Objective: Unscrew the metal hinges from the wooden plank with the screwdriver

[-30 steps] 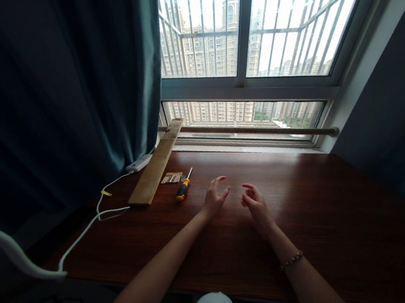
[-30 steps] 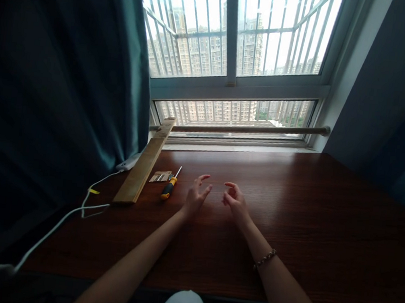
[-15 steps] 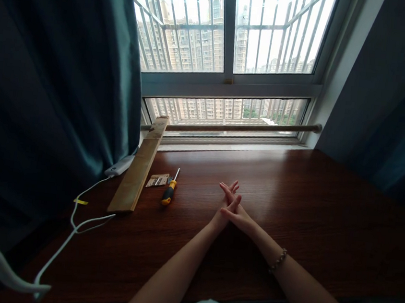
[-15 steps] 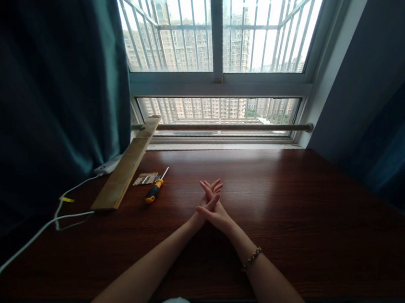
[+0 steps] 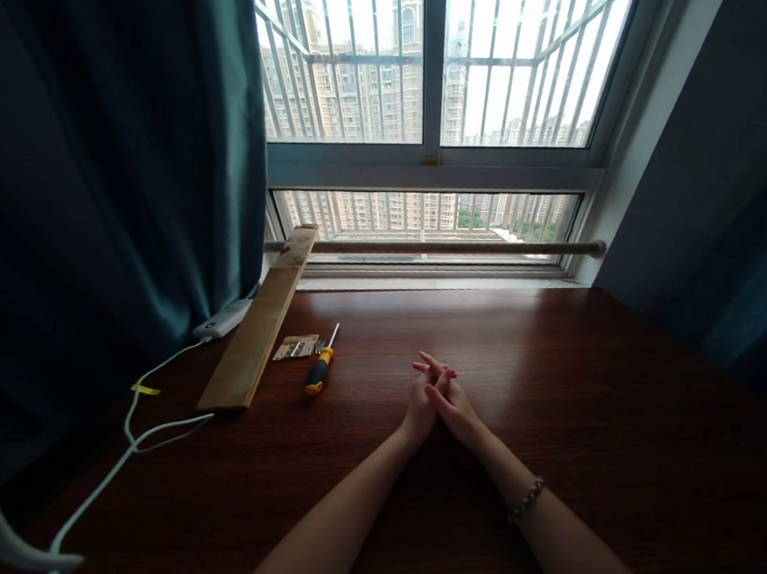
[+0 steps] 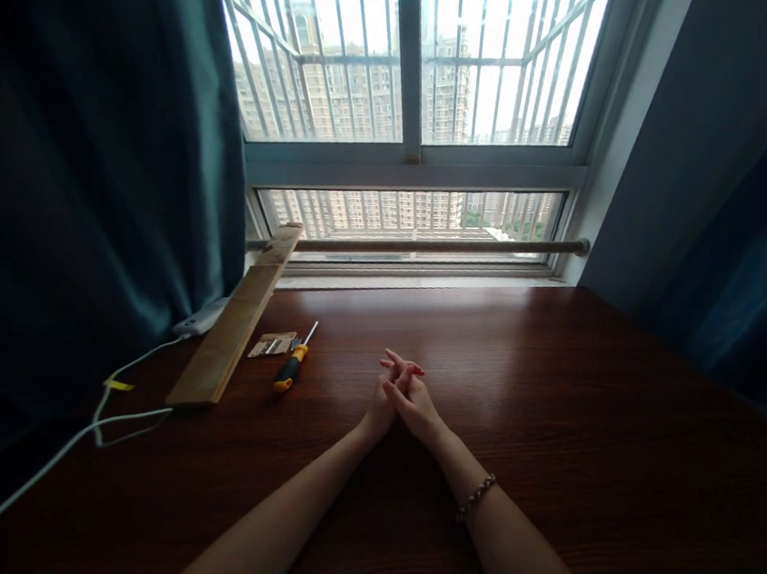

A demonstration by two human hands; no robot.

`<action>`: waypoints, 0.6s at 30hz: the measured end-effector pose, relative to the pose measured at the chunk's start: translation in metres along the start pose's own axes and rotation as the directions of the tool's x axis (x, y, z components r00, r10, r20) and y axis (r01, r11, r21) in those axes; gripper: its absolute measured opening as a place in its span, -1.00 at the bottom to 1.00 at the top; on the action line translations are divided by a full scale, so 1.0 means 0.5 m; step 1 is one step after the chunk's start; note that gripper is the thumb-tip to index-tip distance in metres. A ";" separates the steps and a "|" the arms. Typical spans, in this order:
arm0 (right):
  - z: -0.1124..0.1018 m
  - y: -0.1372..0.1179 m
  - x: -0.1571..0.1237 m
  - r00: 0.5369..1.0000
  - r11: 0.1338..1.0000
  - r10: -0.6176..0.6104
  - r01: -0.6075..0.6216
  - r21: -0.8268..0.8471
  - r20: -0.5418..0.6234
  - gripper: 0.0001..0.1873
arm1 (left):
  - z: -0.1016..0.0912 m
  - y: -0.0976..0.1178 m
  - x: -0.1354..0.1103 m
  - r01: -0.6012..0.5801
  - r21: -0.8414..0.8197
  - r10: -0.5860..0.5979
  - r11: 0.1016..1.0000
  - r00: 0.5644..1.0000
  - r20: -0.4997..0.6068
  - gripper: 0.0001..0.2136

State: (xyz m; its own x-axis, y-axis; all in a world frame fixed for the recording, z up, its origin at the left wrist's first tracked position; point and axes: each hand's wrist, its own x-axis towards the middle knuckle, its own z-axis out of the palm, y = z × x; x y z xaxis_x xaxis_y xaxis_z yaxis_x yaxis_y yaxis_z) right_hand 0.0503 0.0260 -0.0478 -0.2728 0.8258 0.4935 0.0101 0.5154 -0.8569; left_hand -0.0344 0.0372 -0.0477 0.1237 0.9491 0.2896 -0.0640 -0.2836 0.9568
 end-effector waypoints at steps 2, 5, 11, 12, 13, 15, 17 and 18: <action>-0.005 0.005 0.002 1.000 1.000 -0.006 0.007 -0.020 0.020 -0.47 | -0.001 -0.005 0.001 -0.004 0.029 0.004 1.000 1.000 0.001 -0.70; -0.011 0.007 0.004 0.999 0.999 -0.021 0.022 -0.042 0.034 -0.51 | -0.003 -0.013 0.002 -0.020 0.049 0.020 0.999 1.000 0.003 -0.68; -0.012 0.006 0.004 0.999 0.999 -0.019 0.020 -0.048 0.031 -0.54 | -0.004 -0.020 0.002 -0.014 0.065 0.013 0.998 1.000 0.008 -0.67; -0.012 0.006 0.004 0.999 0.999 -0.017 0.019 -0.046 0.033 -0.54 | -0.004 -0.020 0.001 -0.015 0.065 0.015 0.998 1.000 0.005 -0.67; -0.012 0.005 0.004 0.999 0.999 -0.016 0.017 -0.046 0.033 -0.54 | -0.004 -0.020 0.001 -0.016 0.062 0.015 0.998 1.000 0.004 -0.67; -0.012 0.005 0.004 0.999 0.999 -0.015 0.016 -0.052 0.031 -0.54 | -0.004 -0.020 0.001 -0.014 0.050 0.014 0.999 1.000 -0.004 -0.67; -0.013 0.006 0.004 0.999 0.998 -0.013 0.015 -0.059 0.032 -0.54 | -0.004 -0.020 0.001 -0.009 0.036 0.009 0.999 1.000 -0.009 -0.67; -0.013 0.006 0.004 0.999 0.998 -0.013 0.015 -0.062 0.033 -0.54 | -0.003 -0.020 0.001 -0.007 0.030 0.008 1.000 1.000 -0.008 -0.67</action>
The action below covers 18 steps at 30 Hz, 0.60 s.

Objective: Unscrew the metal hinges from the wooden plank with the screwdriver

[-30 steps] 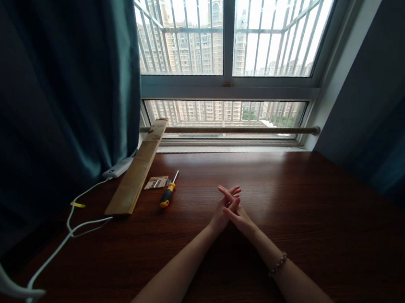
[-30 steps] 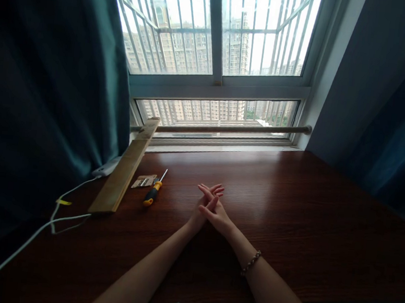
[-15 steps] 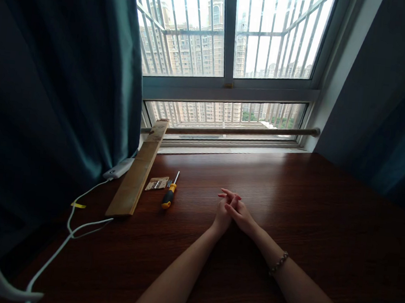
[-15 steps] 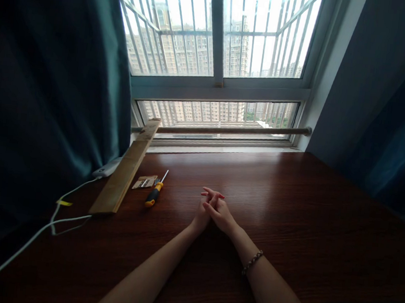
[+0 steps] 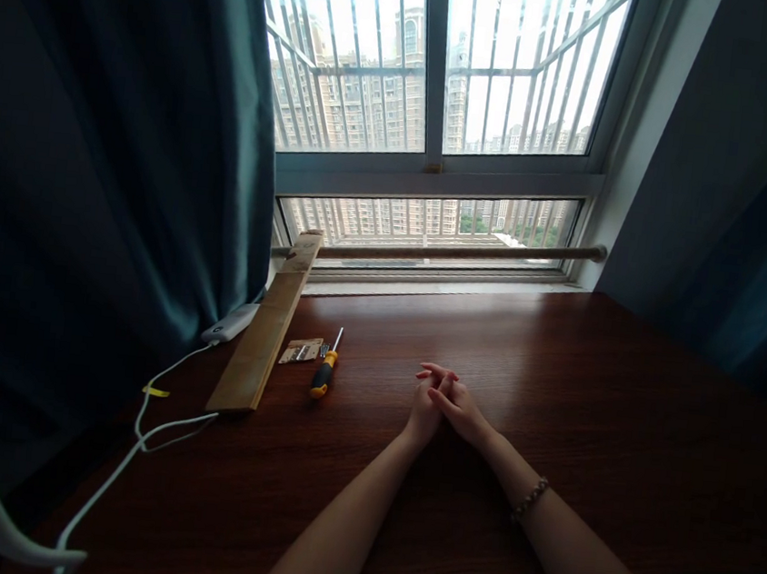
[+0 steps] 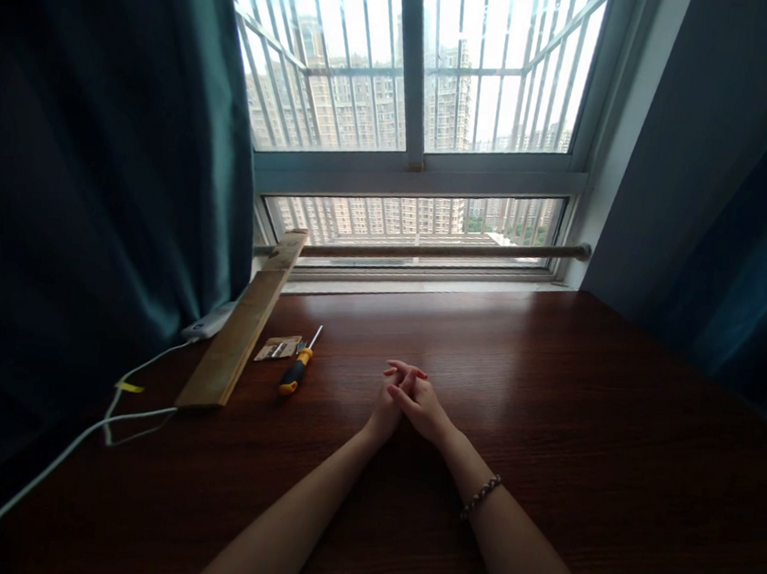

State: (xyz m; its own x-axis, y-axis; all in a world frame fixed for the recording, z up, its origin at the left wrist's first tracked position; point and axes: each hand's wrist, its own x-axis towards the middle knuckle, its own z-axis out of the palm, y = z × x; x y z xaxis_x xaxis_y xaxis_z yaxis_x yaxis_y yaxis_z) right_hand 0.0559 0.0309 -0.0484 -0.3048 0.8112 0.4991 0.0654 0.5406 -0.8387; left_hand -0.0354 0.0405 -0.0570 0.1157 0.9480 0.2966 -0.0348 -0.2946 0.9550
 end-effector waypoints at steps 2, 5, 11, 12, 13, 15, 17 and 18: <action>0.000 0.001 0.000 1.000 1.000 -0.002 0.002 -0.006 0.001 -0.54 | 0.000 0.001 0.000 0.002 -0.010 -0.002 1.000 1.000 0.004 -0.68; 0.000 0.003 0.001 1.000 1.000 -0.009 0.009 -0.019 -0.008 -0.55 | 0.000 0.002 0.000 0.010 -0.026 -0.009 1.000 1.000 0.012 -0.68; -0.001 0.003 0.000 1.000 1.000 0.004 -0.004 -0.028 -0.002 -0.55 | 0.000 0.004 0.000 0.007 -0.013 -0.007 1.000 1.000 0.004 -0.68; -0.001 0.003 0.000 1.000 1.000 0.005 -0.005 -0.029 -0.002 -0.55 | 0.000 0.004 -0.001 0.009 -0.009 -0.009 1.000 1.000 0.002 -0.68; -0.001 0.002 0.000 1.000 1.000 0.004 -0.004 -0.030 -0.004 -0.55 | 0.000 0.004 -0.001 0.013 -0.007 -0.013 1.000 1.000 0.001 -0.68; -0.001 0.001 0.000 1.000 0.999 0.001 -0.001 -0.034 -0.003 -0.55 | 0.000 0.005 -0.001 0.019 -0.009 -0.019 1.000 1.000 -0.004 -0.68; -0.001 0.002 0.000 1.000 0.999 -0.001 0.001 -0.036 -0.002 -0.54 | 0.001 0.006 -0.001 0.018 -0.012 -0.018 1.000 1.000 -0.005 -0.68; -0.001 0.003 0.000 1.000 0.999 -0.002 0.002 -0.036 -0.001 -0.54 | 0.001 0.006 -0.001 0.015 -0.010 -0.015 1.000 1.000 -0.002 -0.68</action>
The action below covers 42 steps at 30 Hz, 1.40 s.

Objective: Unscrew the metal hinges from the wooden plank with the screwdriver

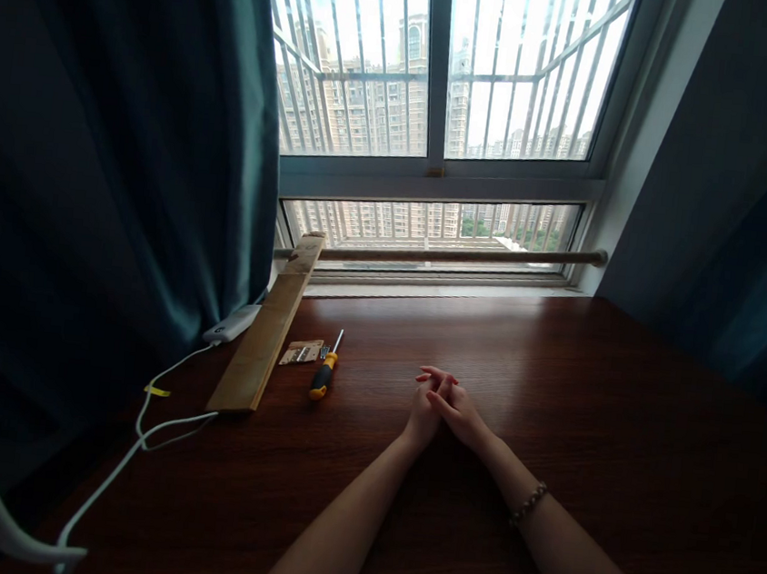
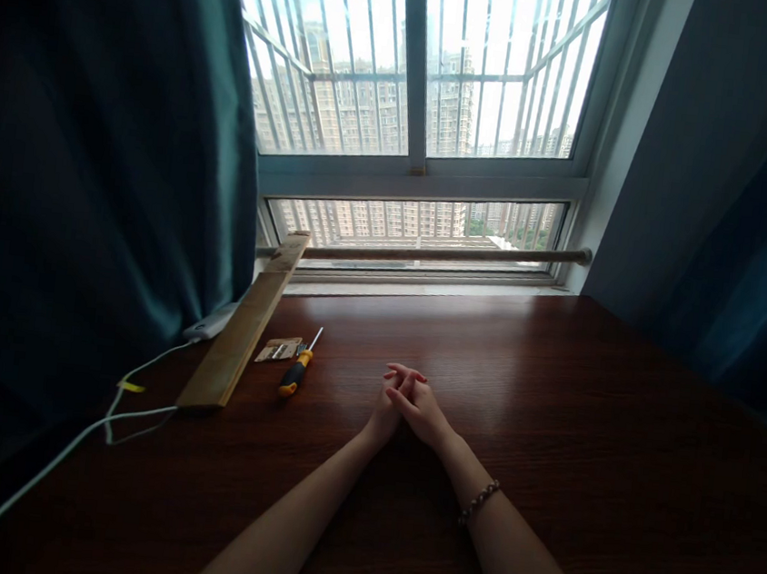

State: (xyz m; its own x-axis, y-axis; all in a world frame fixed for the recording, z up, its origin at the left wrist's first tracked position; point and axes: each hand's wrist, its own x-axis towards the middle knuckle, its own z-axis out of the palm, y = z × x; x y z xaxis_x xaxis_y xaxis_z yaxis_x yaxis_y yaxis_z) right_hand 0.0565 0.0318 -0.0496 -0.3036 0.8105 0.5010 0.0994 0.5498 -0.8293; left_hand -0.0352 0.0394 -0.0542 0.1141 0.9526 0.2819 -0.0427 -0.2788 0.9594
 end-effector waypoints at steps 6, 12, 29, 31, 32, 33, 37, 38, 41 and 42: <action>0.000 0.004 0.001 1.000 1.000 -0.002 0.002 -0.010 0.008 -0.55 | -0.001 -0.002 0.001 0.009 0.004 -0.009 1.000 1.000 0.006 -0.66; 0.000 0.002 0.001 1.000 1.000 0.002 -0.002 -0.008 0.008 -0.55 | -0.002 -0.017 0.004 -0.025 -0.001 0.025 1.000 1.000 0.017 -0.68; -0.001 -0.001 0.000 1.000 1.000 0.006 -0.005 -0.025 0.006 -0.55 | -0.001 -0.014 0.004 -0.006 0.005 0.006 1.000 1.000 0.014 -0.67; -0.001 -0.001 0.000 1.000 1.000 0.009 -0.008 -0.021 0.010 -0.55 | -0.001 -0.014 0.004 -0.005 0.001 0.005 1.000 1.000 0.016 -0.67; -0.001 -0.001 0.000 1.000 1.000 0.009 -0.009 -0.019 0.011 -0.55 | -0.001 -0.013 0.003 -0.006 0.001 0.006 1.000 1.000 0.016 -0.67; -0.001 -0.001 0.000 1.000 1.000 0.009 -0.009 -0.017 0.010 -0.55 | -0.001 -0.011 0.003 -0.007 0.001 0.007 1.000 1.000 0.018 -0.67; -0.001 -0.001 0.000 1.000 1.000 0.004 -0.004 -0.009 0.002 -0.56 | 0.000 -0.007 0.001 -0.005 0.002 0.005 1.000 1.000 0.023 -0.67; -0.001 -0.001 0.000 1.000 1.000 0.003 -0.003 -0.008 0.002 -0.56 | 0.000 -0.007 0.001 -0.002 -0.001 0.002 1.000 1.000 0.021 -0.67; -0.001 0.000 0.001 1.000 1.000 0.001 -0.001 -0.010 0.006 -0.55 | -0.001 -0.012 0.002 0.000 -0.010 0.000 1.000 1.000 0.024 -0.68; -0.001 0.000 0.001 1.000 1.000 0.001 -0.001 -0.012 0.007 -0.55 | -0.001 -0.014 0.002 -0.003 -0.011 0.003 1.000 1.000 0.026 -0.68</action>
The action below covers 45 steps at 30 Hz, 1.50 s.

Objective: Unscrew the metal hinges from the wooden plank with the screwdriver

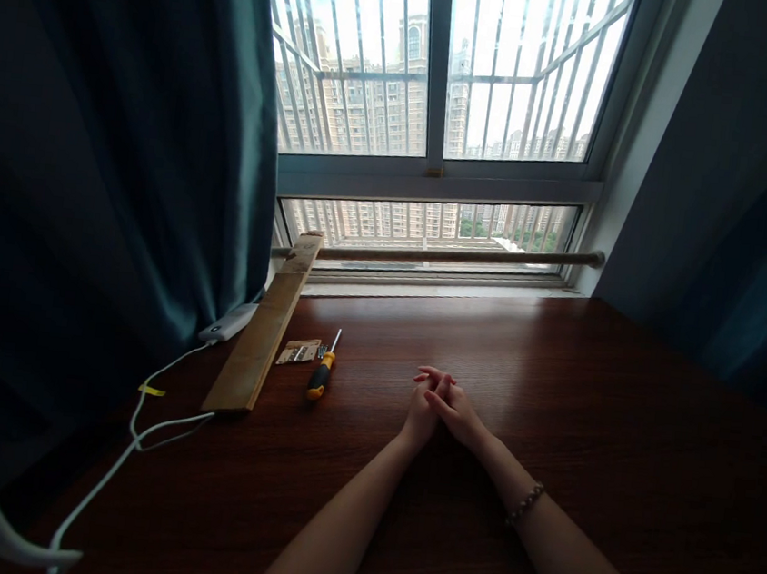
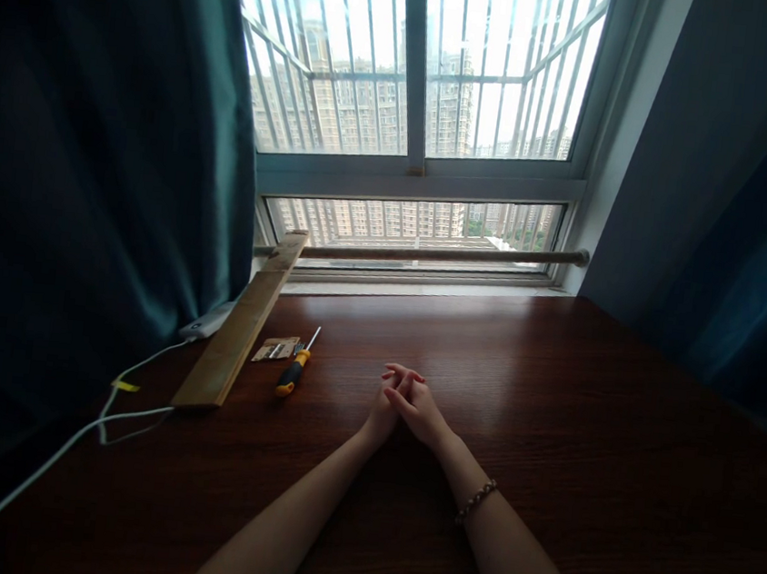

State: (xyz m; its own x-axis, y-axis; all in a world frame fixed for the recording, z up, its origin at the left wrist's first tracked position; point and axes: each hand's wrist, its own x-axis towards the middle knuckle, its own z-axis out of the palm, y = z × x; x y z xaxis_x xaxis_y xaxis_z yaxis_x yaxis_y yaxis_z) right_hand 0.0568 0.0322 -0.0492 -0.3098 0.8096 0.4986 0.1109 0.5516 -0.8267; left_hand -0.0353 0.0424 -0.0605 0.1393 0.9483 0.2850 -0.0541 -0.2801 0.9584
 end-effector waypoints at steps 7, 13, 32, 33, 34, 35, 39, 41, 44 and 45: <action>-0.001 0.001 -0.001 1.000 1.000 0.008 -0.008 -0.017 0.000 -0.55 | -0.001 0.005 0.000 -0.010 0.011 0.010 1.000 1.000 -0.004 -0.67; -0.002 0.003 -0.002 1.000 0.999 0.020 -0.020 -0.044 -0.001 -0.55 | 0.002 0.013 0.000 0.008 -0.011 -0.008 1.000 1.000 -0.007 -0.66; -0.002 -0.001 -0.001 1.000 0.998 0.017 -0.017 -0.058 -0.003 -0.56 | 0.001 0.008 0.002 0.009 0.026 -0.009 1.000 1.000 -0.005 -0.65; -0.002 0.000 -0.001 1.000 0.998 0.016 -0.016 -0.056 -0.001 -0.56 | 0.001 0.008 0.002 0.006 0.027 -0.006 1.000 1.000 -0.003 -0.65; -0.002 0.001 -0.001 1.000 0.998 0.016 -0.016 -0.054 0.000 -0.56 | 0.001 0.007 0.002 0.004 0.026 -0.004 1.000 1.000 -0.004 -0.65; -0.002 0.002 -0.001 1.000 0.998 0.016 -0.016 -0.054 0.000 -0.56 | 0.001 0.007 0.002 0.002 0.025 -0.002 1.000 1.000 -0.005 -0.64; -0.002 0.004 0.001 1.000 0.998 0.013 -0.013 -0.056 -0.005 -0.55 | 0.002 0.007 0.003 0.008 0.017 -0.008 1.000 1.000 -0.004 -0.63; -0.002 0.004 0.001 1.000 0.999 0.012 -0.012 -0.052 -0.005 -0.55 | 0.003 0.006 0.004 0.007 0.011 -0.007 1.000 1.000 -0.008 -0.63; -0.001 0.004 0.000 1.000 0.999 0.011 -0.011 -0.046 -0.010 -0.55 | 0.003 0.002 0.004 0.005 0.006 -0.004 1.000 1.000 -0.016 -0.62; -0.001 0.004 0.000 1.000 0.999 0.010 -0.011 -0.046 -0.012 -0.55 | 0.002 0.001 0.005 0.005 0.006 -0.005 1.000 1.000 -0.016 -0.63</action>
State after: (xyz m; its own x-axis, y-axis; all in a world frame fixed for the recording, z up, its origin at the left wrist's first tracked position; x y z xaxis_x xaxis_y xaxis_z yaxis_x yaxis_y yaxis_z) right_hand 0.0577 0.0333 -0.0508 -0.2975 0.8175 0.4931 0.1579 0.5515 -0.8191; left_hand -0.0338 0.0442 -0.0593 0.1238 0.9519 0.2803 -0.0478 -0.2764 0.9599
